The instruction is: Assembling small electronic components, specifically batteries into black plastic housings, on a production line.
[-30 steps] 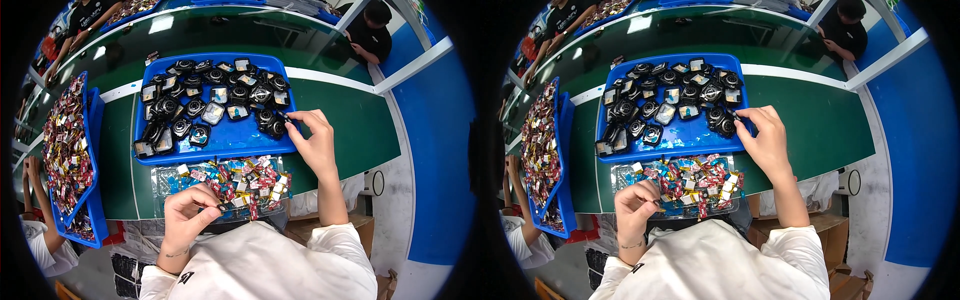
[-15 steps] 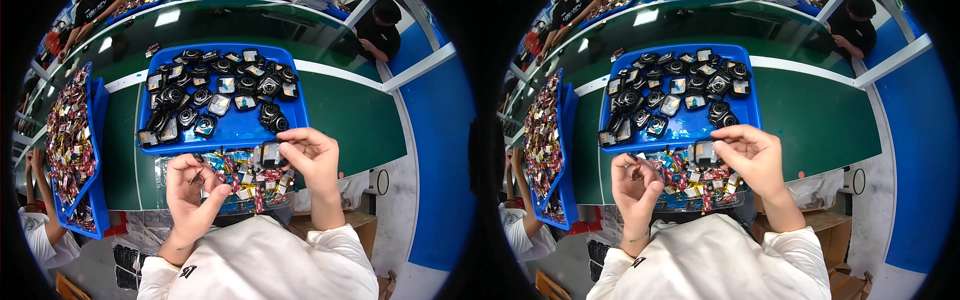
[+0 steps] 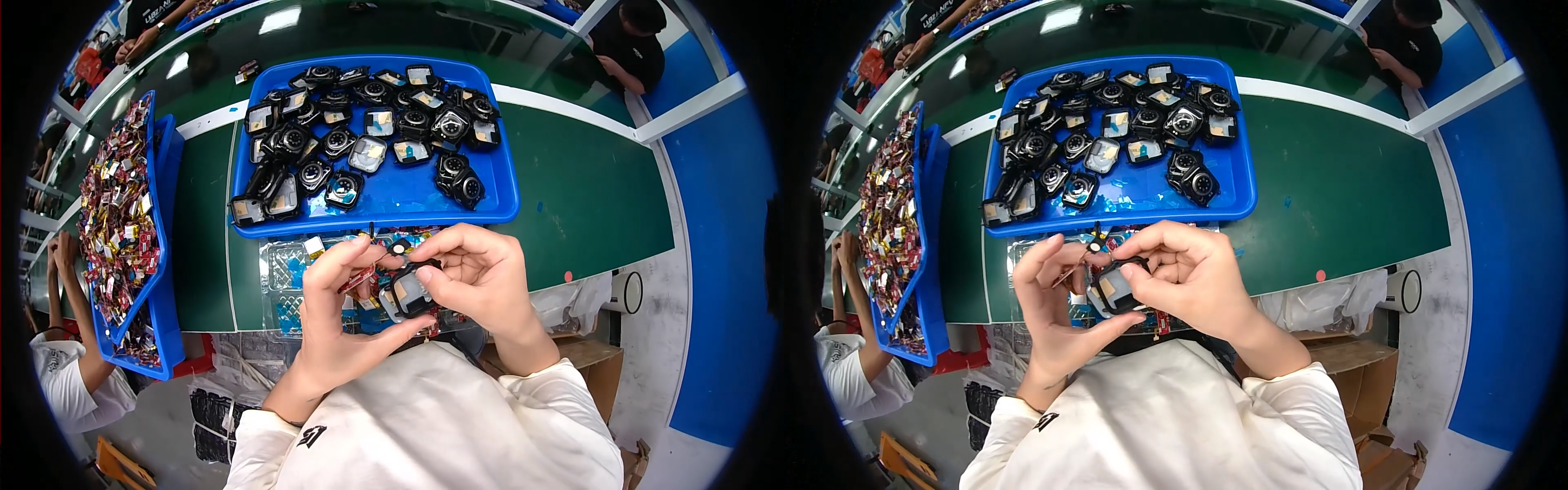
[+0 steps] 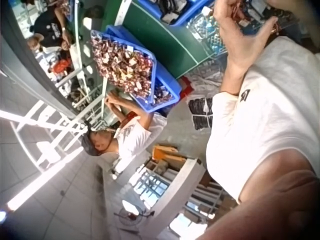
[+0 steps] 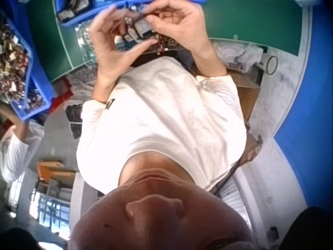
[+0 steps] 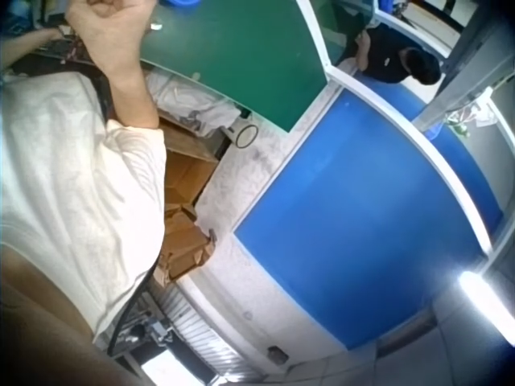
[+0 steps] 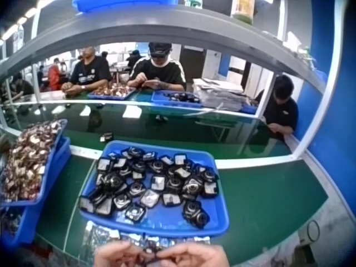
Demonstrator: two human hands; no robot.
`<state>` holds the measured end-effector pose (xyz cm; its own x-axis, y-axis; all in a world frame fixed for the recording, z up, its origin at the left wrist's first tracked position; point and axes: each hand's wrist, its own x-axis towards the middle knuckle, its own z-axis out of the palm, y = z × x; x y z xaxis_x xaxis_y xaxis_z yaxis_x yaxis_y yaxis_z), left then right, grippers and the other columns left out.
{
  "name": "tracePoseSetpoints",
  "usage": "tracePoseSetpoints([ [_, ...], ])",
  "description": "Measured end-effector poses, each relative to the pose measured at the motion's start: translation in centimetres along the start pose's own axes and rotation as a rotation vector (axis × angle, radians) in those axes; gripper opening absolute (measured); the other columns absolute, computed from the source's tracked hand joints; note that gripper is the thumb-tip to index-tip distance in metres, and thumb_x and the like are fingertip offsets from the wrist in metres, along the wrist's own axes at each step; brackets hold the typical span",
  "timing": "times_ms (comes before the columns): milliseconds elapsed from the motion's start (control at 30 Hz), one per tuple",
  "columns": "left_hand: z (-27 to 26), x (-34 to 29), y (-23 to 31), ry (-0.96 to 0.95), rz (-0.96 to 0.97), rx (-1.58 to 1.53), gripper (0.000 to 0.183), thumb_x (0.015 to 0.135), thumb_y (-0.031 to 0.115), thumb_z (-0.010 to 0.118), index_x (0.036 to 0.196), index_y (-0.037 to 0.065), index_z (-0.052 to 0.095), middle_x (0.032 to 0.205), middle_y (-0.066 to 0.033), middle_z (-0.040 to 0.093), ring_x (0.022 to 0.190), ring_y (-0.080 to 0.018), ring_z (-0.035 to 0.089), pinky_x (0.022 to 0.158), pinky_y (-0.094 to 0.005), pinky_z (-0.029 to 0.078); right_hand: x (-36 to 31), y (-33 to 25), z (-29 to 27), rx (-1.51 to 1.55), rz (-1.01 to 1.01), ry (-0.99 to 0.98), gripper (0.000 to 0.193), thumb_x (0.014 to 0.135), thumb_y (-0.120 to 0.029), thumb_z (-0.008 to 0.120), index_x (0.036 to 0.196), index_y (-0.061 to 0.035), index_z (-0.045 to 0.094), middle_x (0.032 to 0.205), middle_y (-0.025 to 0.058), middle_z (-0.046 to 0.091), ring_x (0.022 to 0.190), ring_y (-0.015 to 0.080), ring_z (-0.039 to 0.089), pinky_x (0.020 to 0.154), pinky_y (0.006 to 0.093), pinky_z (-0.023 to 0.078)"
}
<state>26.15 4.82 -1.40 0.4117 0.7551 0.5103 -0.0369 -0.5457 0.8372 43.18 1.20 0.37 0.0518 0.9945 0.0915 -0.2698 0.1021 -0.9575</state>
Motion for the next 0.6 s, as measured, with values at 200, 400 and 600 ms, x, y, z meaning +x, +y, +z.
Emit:
tracePoseSetpoints([
  [200, 0.02, 0.16, -0.04, -0.021, 0.008, 0.025, 0.092, 0.061, 0.006, 0.084, 0.134, 0.008, 0.029, 0.106, -0.0101, 0.057, 0.090, -0.0128, 0.054, 0.067, -0.0234, 0.038, -0.03, -0.36, 0.34, -0.023, 0.047, -0.017, 0.021, 0.079, 0.006, 0.064, 0.099, 0.0059, 0.058, 0.095, 0.0079, 0.062, 0.081, 0.0087, 0.061, 0.066, 0.0197, 0.055],
  [400, -0.13, -0.22, -0.22, -0.028, 0.009, 0.018, 0.090, 0.061, 0.006, 0.083, 0.134, 0.006, 0.030, 0.108, -0.0111, 0.057, 0.091, -0.0131, 0.055, 0.067, -0.0228, 0.039, 0.22, -0.35, 0.54, -0.092, 0.096, 0.043, 0.026, 0.078, 0.006, 0.065, 0.102, 0.0042, 0.055, 0.095, 0.0077, 0.062, 0.083, 0.0085, 0.062, 0.066, 0.0190, 0.054],
  [600, -0.23, -0.19, -0.29, 0.008, 0.010, -0.021, 0.085, 0.062, 0.003, 0.083, 0.132, 0.004, 0.034, 0.107, -0.0122, 0.059, 0.090, -0.0133, 0.058, 0.062, -0.0204, 0.041, 0.14, -0.04, 0.00, 0.009, 0.117, 0.007, 0.028, 0.079, 0.006, 0.066, 0.105, 0.0057, 0.057, 0.097, 0.0100, 0.062, 0.082, 0.0085, 0.062, 0.066, 0.0188, 0.053],
])
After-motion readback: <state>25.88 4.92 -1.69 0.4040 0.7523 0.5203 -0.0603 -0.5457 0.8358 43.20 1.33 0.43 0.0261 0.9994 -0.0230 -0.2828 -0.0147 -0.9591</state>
